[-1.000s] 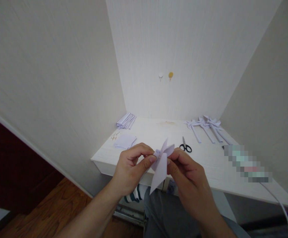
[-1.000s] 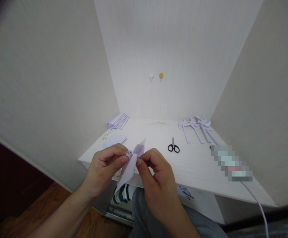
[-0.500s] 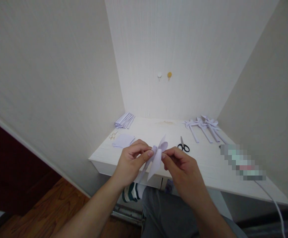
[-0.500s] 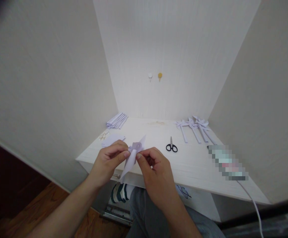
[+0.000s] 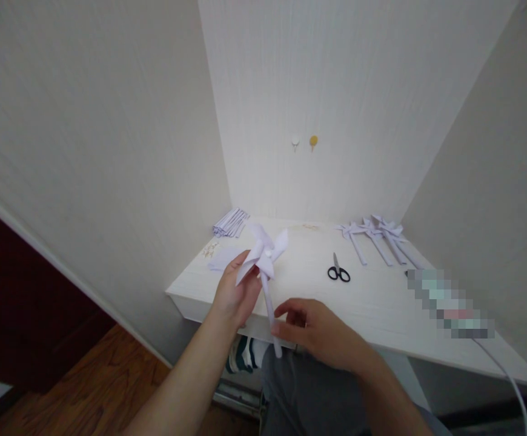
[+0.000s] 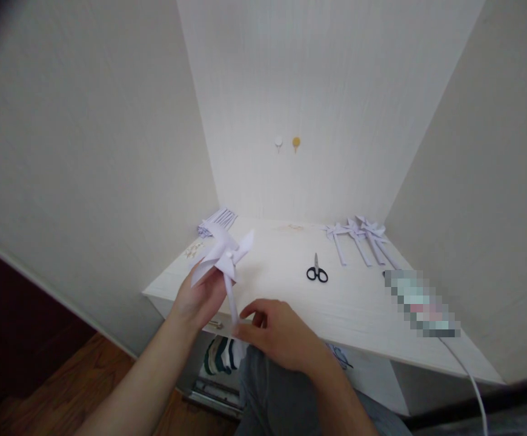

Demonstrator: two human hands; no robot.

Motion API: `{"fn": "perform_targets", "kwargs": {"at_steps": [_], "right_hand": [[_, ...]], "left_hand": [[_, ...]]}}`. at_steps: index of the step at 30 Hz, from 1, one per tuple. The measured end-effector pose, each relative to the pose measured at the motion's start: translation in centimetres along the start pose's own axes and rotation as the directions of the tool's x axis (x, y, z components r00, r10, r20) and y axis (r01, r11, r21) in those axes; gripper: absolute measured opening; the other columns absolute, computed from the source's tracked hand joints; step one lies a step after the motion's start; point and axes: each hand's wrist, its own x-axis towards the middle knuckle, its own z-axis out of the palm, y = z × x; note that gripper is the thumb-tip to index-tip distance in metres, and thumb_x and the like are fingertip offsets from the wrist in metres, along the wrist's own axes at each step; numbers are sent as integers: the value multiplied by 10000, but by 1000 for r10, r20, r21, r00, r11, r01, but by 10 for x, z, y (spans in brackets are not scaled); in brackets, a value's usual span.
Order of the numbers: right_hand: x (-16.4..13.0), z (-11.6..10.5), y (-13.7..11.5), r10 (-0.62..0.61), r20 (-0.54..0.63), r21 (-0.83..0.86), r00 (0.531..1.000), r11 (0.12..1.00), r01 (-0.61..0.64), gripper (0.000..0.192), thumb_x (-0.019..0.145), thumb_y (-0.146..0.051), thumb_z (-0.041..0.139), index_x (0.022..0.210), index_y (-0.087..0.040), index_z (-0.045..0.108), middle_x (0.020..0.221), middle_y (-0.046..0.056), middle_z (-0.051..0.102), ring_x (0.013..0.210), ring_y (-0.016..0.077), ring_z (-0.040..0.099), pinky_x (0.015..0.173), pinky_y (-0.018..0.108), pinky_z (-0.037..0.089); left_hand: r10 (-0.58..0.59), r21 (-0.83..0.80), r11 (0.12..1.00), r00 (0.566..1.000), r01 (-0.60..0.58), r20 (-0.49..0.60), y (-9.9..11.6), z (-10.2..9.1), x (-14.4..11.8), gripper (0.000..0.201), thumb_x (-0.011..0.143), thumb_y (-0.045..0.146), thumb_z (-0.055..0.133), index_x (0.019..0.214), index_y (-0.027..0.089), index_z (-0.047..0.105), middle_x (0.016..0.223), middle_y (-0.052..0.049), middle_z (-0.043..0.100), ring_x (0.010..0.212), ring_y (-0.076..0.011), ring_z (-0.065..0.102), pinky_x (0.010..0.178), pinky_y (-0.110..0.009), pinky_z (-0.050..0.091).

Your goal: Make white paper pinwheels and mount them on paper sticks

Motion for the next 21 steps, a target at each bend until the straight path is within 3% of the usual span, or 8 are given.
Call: {"fn": "perform_targets", "kwargs": {"at_steps": [2, 4, 8, 12, 16, 21], "right_hand": [[4, 5, 6, -3, 156, 17, 988, 1000, 0, 251, 932, -413, 670, 880, -172, 717, 643, -41, 523, 579, 115, 427, 530, 260, 288], [9, 8, 10, -25, 168, 56, 985, 998, 16, 289, 963, -407, 624, 793, -173, 645, 631, -49, 476, 574, 107, 394, 524, 257, 270], [14, 8, 15, -62, 74, 80, 995, 995, 57, 335, 981, -416, 594, 743, -179, 583, 634, -45, 491, 587, 112, 421, 543, 249, 306], [16, 0, 22, -59, -31, 30, 998, 998, 60, 345, 989, -407, 563, 728, -184, 588, 614, -42, 519, 570, 120, 451, 543, 249, 330], [18, -6, 31, -40, -115, -6, 993, 999, 39, 307, 986, -375, 552, 756, -181, 610, 617, -42, 527, 575, 126, 455, 541, 253, 325], [23, -9, 38, -24, -202, -67, 979, 998, 11, 312, 963, -375, 573, 724, -179, 612, 606, -40, 526, 583, 132, 453, 549, 261, 299]], "left_hand": [[6, -39, 999, 1000, -6, 9, 1, 2, 7, 210, 646, 253, 914, 737, 153, 754, 733, -18, 675, 689, -130, 576, 652, -242, 487], [7, -62, 998, 1000, -6, 8, 0, 4, 16, 187, 669, 228, 888, 758, 160, 737, 758, -16, 681, 700, -130, 582, 657, -245, 492], [31, 41, 999, 999, -31, -7, -8, 2, 33, 145, 743, 284, 794, 798, 180, 709, 823, -23, 694, 756, -139, 603, 697, -260, 493], [-57, 222, 974, 998, 48, 33, -25, -5, 37, 165, 706, 279, 718, 830, 177, 759, 826, -46, 713, 768, -166, 609, 715, -293, 482], [-123, 385, 918, 991, 96, 44, -40, -9, 29, 190, 664, 252, 746, 819, 164, 815, 842, -71, 763, 799, -183, 616, 730, -293, 436], [-146, 533, 842, 986, 81, 81, -51, -9, 26, 253, 695, 397, 819, 792, 165, 833, 833, -72, 781, 779, -186, 598, 750, -307, 438]]}}
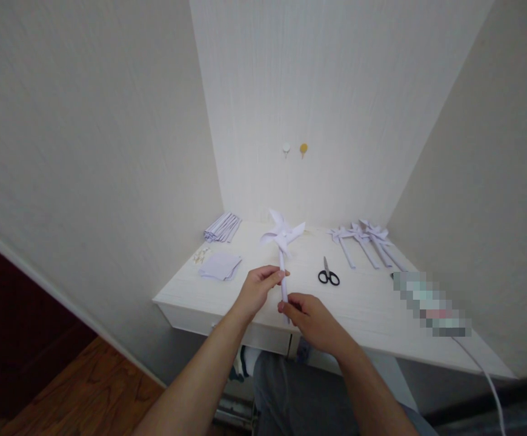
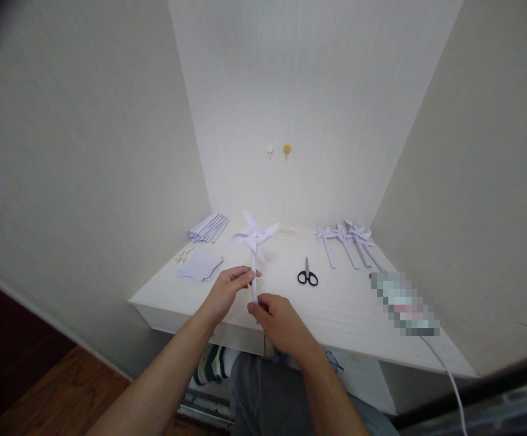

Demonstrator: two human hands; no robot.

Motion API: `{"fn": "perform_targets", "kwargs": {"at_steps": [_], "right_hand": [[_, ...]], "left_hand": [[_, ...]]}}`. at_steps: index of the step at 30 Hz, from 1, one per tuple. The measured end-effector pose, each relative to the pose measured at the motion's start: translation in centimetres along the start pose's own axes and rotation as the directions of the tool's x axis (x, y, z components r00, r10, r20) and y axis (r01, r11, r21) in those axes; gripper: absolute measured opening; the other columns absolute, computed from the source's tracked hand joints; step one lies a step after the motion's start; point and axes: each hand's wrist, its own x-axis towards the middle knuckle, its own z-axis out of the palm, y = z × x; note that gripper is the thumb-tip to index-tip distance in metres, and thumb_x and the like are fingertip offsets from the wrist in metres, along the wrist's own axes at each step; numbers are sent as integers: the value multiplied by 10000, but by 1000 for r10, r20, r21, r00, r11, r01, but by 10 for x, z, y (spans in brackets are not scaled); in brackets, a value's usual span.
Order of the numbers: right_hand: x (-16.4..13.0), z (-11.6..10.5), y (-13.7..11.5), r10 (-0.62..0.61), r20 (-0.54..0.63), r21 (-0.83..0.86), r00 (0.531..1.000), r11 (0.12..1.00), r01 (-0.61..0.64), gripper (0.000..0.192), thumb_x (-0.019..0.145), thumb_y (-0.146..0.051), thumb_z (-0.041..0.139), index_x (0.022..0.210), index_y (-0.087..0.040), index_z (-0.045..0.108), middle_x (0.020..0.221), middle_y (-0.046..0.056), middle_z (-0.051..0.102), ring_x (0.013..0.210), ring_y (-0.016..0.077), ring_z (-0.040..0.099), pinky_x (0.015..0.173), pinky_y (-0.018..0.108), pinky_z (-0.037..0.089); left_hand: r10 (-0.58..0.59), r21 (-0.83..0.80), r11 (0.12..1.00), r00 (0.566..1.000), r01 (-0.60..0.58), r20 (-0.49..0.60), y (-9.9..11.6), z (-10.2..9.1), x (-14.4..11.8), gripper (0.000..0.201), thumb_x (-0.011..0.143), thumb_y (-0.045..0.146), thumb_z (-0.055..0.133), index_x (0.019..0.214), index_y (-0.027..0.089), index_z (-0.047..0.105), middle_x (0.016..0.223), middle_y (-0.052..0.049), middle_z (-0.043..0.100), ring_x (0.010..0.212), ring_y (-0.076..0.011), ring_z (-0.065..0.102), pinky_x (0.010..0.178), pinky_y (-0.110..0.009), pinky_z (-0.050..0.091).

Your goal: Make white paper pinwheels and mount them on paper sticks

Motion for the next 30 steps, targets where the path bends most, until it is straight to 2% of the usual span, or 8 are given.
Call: {"fn": "perform_targets", "kwargs": {"at_steps": [3, 6, 10, 18, 24, 27, 30], "right_hand": [[3, 0, 3, 15, -39, -28, 999, 999, -17, 341, 953, -398, 578, 684, -189, 589, 588, -44, 511, 557, 127, 434, 543, 271, 276], [4, -1, 5, 32, -78, -55, 996, 998, -36, 321, 956, -407, 569, 735, -185, 640, 591, -43, 533, 540, 127, 434, 543, 276, 276], [6, -4, 8, 54, -152, -119, 987, 990, -72, 319, 964, -397, 555, 764, -183, 682, 590, -25, 579, 548, 145, 483, 557, 284, 282], [12, -16, 25, 68, -255, -262, 964, 955, -137, 402, 1003, -374, 509, 662, -205, 640, 650, 47, 710, 608, 187, 616, 612, 290, 343], [25, -27, 48, 68, -337, -322, 939, 929, -183, 382, 1025, -337, 504, 688, -217, 634, 672, 35, 718, 667, 191, 663, 654, 275, 383], [34, -36, 59, 84, -420, -350, 904, 903, -247, 385, 1051, -342, 473, 722, -219, 630, 697, 36, 719, 711, 190, 680, 674, 268, 398], [42, -50, 68, 110, -510, -376, 853, 864, -336, 385, 1085, -369, 416, 839, -206, 662, 754, 48, 736, 750, 195, 692, 696, 272, 420]], "left_hand": [[18, 35, 999, 1000, -18, -11, -4, 2, 5, 314, 699, 451, 815, 826, 164, 833, 834, -69, 776, 782, -190, 596, 760, -314, 450], [22, 42, 999, 999, -20, -33, -9, 4, 14, 341, 714, 467, 797, 861, 161, 833, 809, -61, 754, 765, -178, 584, 747, -305, 441], [9, 24, 1000, 998, -8, -60, -17, 11, 28, 362, 741, 483, 755, 901, 167, 832, 784, -56, 722, 763, -175, 589, 723, -291, 434], [-2, 26, 1000, 995, 4, -97, -37, 34, 57, 401, 807, 494, 669, 979, 169, 827, 870, -90, 736, 816, -193, 634, 686, -276, 452], [42, 192, 981, 997, -28, -71, -59, 42, 81, 339, 871, 411, 623, 1010, 154, 796, 774, -56, 700, 728, -179, 620, 688, -291, 475], [89, 316, 947, 993, -60, -78, -73, 37, 94, 268, 900, 332, 618, 1078, 184, 752, 751, -11, 656, 729, -169, 605, 736, -289, 480], [128, 449, 890, 989, -81, -74, -82, 31, 103, 228, 904, 300, 646, 1102, 216, 722, 758, 12, 631, 748, -171, 594, 767, -293, 455]]}}
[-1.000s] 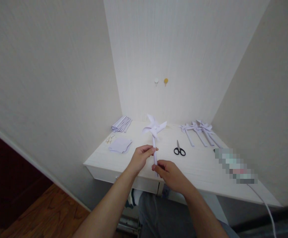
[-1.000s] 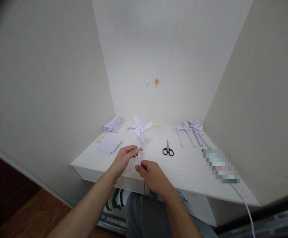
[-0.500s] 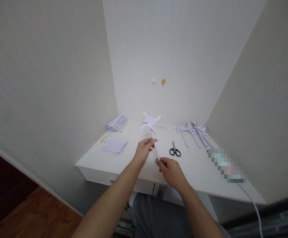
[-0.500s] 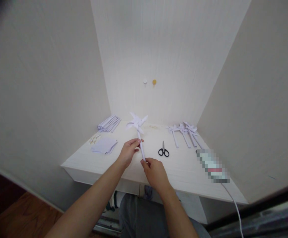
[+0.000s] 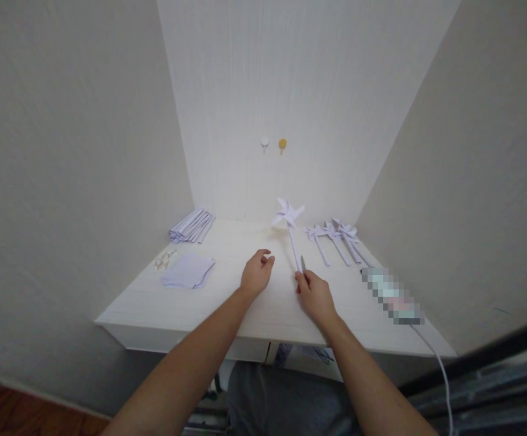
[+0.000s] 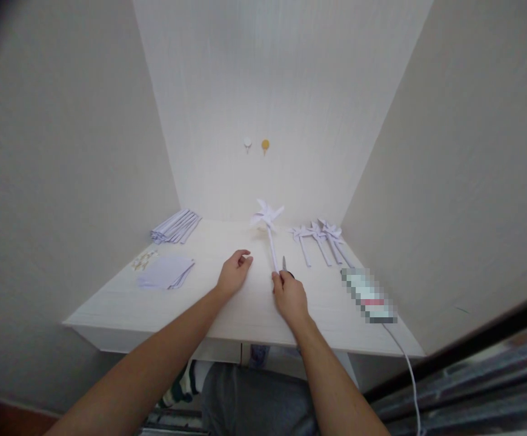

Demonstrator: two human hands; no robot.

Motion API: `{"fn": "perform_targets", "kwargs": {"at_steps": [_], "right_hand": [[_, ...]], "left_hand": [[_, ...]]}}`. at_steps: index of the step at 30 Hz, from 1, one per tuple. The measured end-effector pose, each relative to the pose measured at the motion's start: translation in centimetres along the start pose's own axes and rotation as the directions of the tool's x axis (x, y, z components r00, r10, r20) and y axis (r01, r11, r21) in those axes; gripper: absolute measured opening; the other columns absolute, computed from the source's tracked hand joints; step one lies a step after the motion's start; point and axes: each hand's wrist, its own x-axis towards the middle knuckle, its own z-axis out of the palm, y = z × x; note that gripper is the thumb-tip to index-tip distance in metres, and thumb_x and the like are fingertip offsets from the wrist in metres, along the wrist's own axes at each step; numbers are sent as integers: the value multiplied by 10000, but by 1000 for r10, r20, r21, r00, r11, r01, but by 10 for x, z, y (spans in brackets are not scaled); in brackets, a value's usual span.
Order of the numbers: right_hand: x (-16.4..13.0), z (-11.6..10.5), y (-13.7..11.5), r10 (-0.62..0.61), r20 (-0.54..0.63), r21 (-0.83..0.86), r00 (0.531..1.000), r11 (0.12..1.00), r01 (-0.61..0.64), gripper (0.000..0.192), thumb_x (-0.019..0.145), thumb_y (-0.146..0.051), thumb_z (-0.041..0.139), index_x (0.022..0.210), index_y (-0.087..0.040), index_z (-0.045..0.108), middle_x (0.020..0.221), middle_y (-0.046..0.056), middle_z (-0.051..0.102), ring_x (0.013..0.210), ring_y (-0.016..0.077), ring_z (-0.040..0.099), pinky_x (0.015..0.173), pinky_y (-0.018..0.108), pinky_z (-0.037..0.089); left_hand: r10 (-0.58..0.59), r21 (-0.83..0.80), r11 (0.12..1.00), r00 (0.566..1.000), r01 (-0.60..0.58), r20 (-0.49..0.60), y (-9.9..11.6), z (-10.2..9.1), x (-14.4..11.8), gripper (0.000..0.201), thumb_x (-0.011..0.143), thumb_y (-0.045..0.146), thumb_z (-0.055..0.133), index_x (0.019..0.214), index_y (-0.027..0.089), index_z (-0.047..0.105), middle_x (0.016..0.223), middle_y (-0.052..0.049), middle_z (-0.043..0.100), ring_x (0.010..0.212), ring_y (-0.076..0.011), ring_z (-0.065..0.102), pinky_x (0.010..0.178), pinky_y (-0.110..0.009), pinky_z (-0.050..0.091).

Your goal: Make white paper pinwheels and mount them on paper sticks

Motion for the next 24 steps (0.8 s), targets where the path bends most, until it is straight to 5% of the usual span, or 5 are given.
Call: {"fn": "perform_targets", "kwargs": {"at_steps": [4, 10, 24], "right_hand": [[19, -11, 20, 97, -76, -114, 992, 988, -105, 392, 1109, -403, 406, 978, -170, 693, 847, 57, 737, 816, 195, 700, 770, 311, 500], [45, -21, 44, 206, -122, -277, 971, 932, -233, 313, 1023, -382, 650, 1254, -172, 666, 1239, 97, 695, 1033, 228, 704, 895, 439, 606], [81, -13, 51, 52, -155, -447, 987, 887, -117, 352, 1013, -357, 668, 1311, -171, 648, 1336, 126, 657, 1120, 255, 684, 945, 462, 594]], "left_hand": [[5, 152, 988, 1000, -5, 1, -3, -1, 5, 193, 928, 305, 638, 1089, 222, 702, 776, 7, 641, 756, -181, 610, 756, -298, 442], [15, 302, 953, 1000, -18, 13, 1, -1, 2, 162, 944, 287, 613, 1064, 212, 693, 873, -39, 693, 844, -211, 654, 797, -319, 466], [71, 452, 887, 996, -91, 62, 8, 0, -4, 176, 903, 183, 580, 1051, 191, 674, 1034, -89, 699, 965, -239, 658, 870, -347, 478]]}}
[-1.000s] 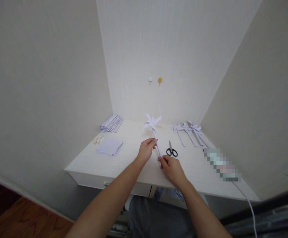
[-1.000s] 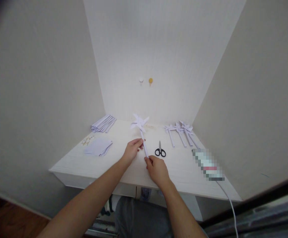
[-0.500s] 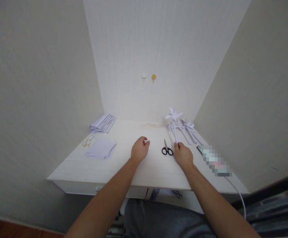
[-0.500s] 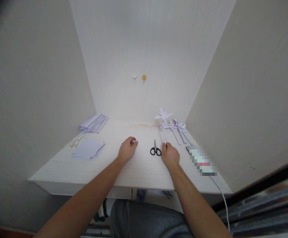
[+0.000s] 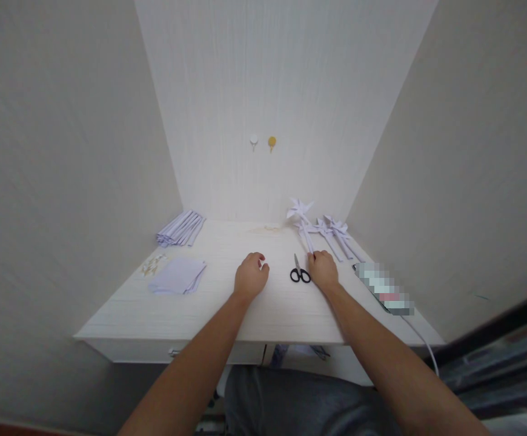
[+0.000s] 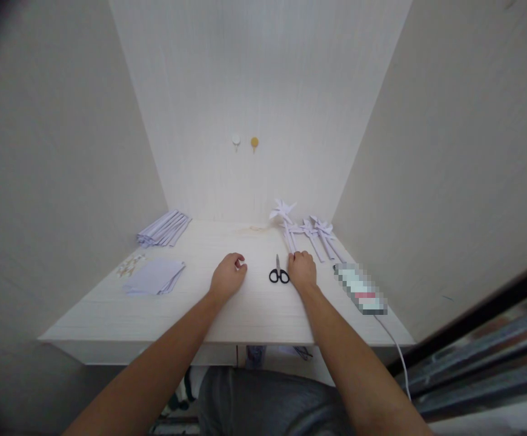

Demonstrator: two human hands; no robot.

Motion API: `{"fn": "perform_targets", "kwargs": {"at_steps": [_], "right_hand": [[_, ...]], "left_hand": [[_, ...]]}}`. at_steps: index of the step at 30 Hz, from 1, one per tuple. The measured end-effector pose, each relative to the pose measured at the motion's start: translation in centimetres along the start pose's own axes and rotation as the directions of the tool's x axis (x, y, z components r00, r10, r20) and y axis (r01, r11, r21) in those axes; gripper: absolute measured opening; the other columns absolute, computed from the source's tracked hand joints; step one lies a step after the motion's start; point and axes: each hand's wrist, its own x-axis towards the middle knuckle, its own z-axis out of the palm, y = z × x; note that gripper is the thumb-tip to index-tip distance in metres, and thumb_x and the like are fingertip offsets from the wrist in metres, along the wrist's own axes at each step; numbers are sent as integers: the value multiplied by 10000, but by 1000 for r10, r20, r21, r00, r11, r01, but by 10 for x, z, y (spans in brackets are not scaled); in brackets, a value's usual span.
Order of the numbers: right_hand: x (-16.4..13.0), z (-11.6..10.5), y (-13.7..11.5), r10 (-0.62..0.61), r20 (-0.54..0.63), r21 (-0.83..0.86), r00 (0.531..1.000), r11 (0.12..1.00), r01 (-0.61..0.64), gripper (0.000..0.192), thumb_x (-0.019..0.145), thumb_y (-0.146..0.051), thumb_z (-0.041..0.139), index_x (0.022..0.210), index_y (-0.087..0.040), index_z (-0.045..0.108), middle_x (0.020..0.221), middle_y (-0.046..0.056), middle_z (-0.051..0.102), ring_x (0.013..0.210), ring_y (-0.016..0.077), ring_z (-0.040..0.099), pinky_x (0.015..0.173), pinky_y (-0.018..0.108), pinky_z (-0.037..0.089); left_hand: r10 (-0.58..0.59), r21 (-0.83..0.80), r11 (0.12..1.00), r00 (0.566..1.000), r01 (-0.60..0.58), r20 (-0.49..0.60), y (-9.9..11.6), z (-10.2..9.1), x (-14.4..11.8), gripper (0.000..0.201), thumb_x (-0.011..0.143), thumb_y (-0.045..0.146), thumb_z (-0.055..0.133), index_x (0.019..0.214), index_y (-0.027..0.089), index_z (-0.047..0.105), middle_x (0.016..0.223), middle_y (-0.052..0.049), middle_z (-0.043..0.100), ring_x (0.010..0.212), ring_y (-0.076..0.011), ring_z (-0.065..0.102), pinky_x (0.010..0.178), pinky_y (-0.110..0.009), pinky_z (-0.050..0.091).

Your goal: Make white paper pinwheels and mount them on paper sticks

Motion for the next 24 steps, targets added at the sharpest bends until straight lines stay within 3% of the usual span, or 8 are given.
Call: {"fn": "perform_targets", "kwargs": {"at_steps": [12, 18, 24], "right_hand": [[7, 8, 4, -2, -35, -27, 999, 1000, 1, 350, 1017, -359, 662, 1319, -184, 643, 1338, 114, 657, 1122, 256, 683, 943, 471, 595], [4, 7, 8, 104, -98, -34, 990, 994, -108, 348, 1018, -360, 660, 1320, -187, 643, 1348, 115, 652, 1133, 258, 679, 951, 475, 592], [5, 9, 9, 64, -44, 3, 997, 998, -64, 350, 1017, -359, 662, 1318, -182, 642, 1333, 113, 659, 1115, 254, 686, 937, 468, 598]], "left_hand": [[19, 51, 999, 1000, -19, -9, -3, 4, 2, 146, 905, 189, 578, 1017, 202, 671, 1015, -63, 693, 955, -222, 661, 868, -332, 495], [17, 57, 998, 1000, -17, -6, -2, 3, 1, 146, 906, 186, 578, 1017, 198, 673, 1016, -64, 697, 952, -221, 663, 865, -330, 496], [9, 56, 998, 1000, -8, -13, -2, 3, 1, 143, 904, 184, 579, 1009, 203, 674, 1003, -59, 694, 946, -218, 663, 864, -325, 498]]}}
